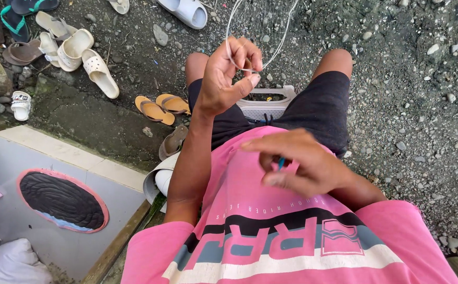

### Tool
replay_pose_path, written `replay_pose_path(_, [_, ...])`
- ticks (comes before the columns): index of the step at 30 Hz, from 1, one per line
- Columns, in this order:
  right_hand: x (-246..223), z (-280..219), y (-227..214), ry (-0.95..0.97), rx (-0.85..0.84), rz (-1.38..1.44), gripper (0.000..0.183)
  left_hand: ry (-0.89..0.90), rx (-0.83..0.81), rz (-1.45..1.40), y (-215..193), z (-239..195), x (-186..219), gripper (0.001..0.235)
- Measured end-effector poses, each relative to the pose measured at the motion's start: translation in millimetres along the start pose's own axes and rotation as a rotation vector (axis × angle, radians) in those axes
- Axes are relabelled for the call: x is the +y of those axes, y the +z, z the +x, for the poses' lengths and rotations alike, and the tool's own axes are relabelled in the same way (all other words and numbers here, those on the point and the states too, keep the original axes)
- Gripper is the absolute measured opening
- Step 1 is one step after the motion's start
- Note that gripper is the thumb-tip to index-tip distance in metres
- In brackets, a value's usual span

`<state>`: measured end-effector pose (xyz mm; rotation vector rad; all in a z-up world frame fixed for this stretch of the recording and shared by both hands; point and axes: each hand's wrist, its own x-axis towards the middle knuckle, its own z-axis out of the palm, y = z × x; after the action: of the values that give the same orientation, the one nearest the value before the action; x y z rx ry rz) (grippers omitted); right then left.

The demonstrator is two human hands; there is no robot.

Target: Repairing a fishing net by meticulously knotting and threading thin translucent line using a small hand tool while sitting outdoors.

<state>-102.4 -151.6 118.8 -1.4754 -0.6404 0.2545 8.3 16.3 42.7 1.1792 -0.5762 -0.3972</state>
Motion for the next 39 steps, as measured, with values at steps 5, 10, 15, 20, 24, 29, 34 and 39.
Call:
replay_pose_path(5, [9.4,1.8,2.9,-0.036,-0.271,-0.07,0.051,0.021,0.027,-0.052,-4.2,-8.1,-2.1,0.035])
replay_pose_path(10, [11.2,21.9,-27.5,0.244,-0.089,-0.318,0.041,0.042,0.06,-0.173,-3.6,-13.2,0.7,0.048])
replay_pose_path(15, [28.6,30.6,-25.0,0.218,0.419,-0.904,0.008,0.08,0.091,-0.092,-1.8,-13.4,4.2,0.048])
replay_pose_path(20, [35.6,49.7,-17.6,0.008,0.475,-1.049,0.009,0.045,0.132,-0.037,1.4,-14.4,5.4,0.052])
replay_pose_path(24, [42.3,56.5,-13.8,-0.074,0.561,-0.94,0.009,0.043,0.163,-0.099,3.4,-12.2,1.6,0.054])
replay_pose_path(29, [52.4,61.1,-3.1,-0.1,0.687,-0.66,0.014,0.039,0.15,-0.241,6.5,-6.1,6.3,0.056])
replay_pose_path(34, [56.9,73.0,5.2,-0.184,0.794,-0.693,0.013,0.067,0.142,-0.264,11.5,-3.2,1.7,0.062])
replay_pose_path(39, [32.3,90.3,0.7,-0.136,0.853,-0.664,0.013,0.176,0.253,-0.067,10.5,-1.5,-7.4,0.06])
